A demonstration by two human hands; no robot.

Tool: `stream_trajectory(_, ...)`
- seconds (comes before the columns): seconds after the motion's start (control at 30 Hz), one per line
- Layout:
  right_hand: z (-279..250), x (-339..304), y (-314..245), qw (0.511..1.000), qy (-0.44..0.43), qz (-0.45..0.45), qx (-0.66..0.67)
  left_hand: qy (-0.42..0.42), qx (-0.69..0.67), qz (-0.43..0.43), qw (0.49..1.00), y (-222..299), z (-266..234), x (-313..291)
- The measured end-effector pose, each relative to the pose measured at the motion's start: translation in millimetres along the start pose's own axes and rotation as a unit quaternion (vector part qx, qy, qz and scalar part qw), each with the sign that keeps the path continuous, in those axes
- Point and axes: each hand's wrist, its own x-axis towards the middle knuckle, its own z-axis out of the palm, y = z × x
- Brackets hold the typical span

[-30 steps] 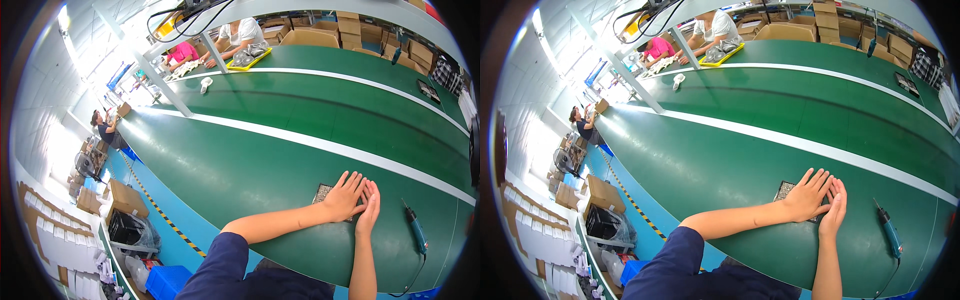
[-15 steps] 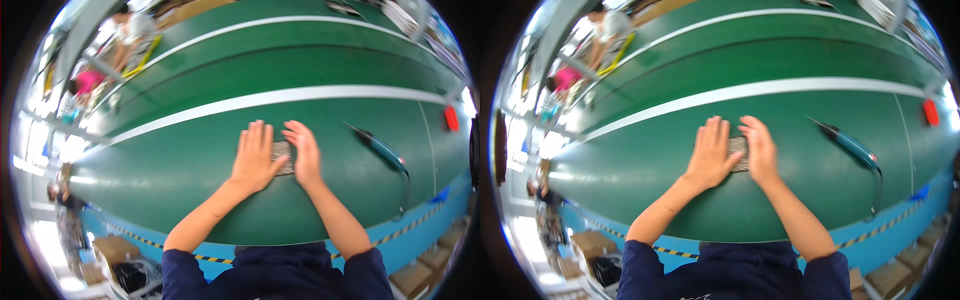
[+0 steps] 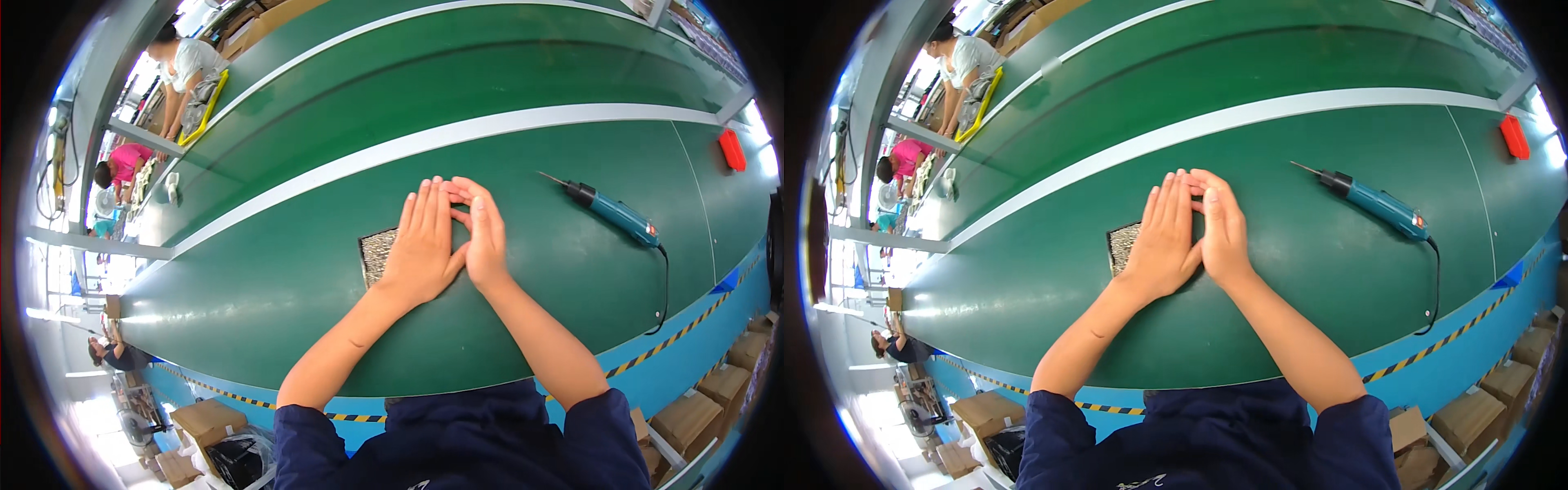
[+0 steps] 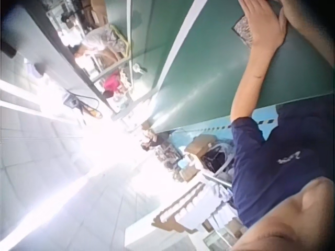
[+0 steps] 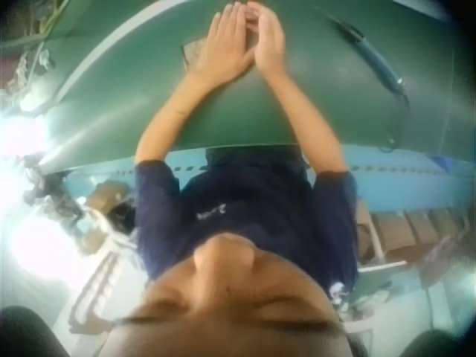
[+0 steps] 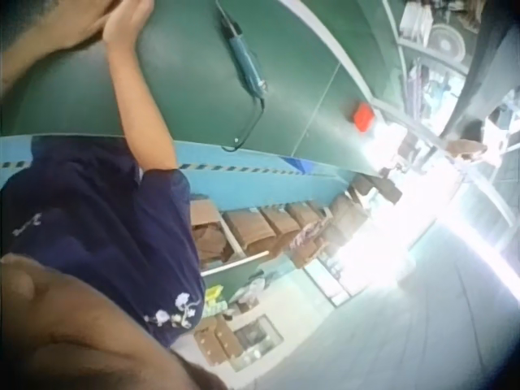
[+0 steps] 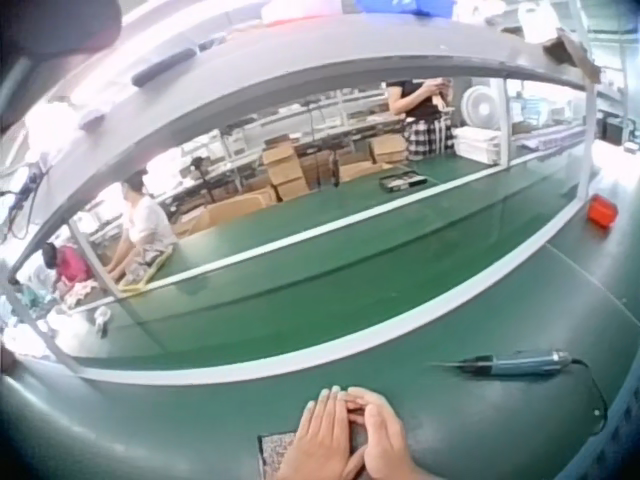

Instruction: Assembling handheld portable fans by joining components and using an electric screwdriver.

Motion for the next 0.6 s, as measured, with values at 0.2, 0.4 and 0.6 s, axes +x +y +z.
stream_trajectory(0.2, -19, 2, 5, 0.996, 0.063, 0.052, -0.034, 0.131, -0.095, -0.019, 0.987, 22, 17, 12)
stream_trajectory(0.4, -28, 1, 8, 0.998, 0.039, 0.044, 0.002, 0.027, 0.015, -0.038, 0.999, 17, 14, -8)
stream_trajectory(0.6, -29, 5, 5, 0.999, 0.004, 0.044, -0.002, 0.010, -0.001, -0.083, 0.996, -3, 4, -27)
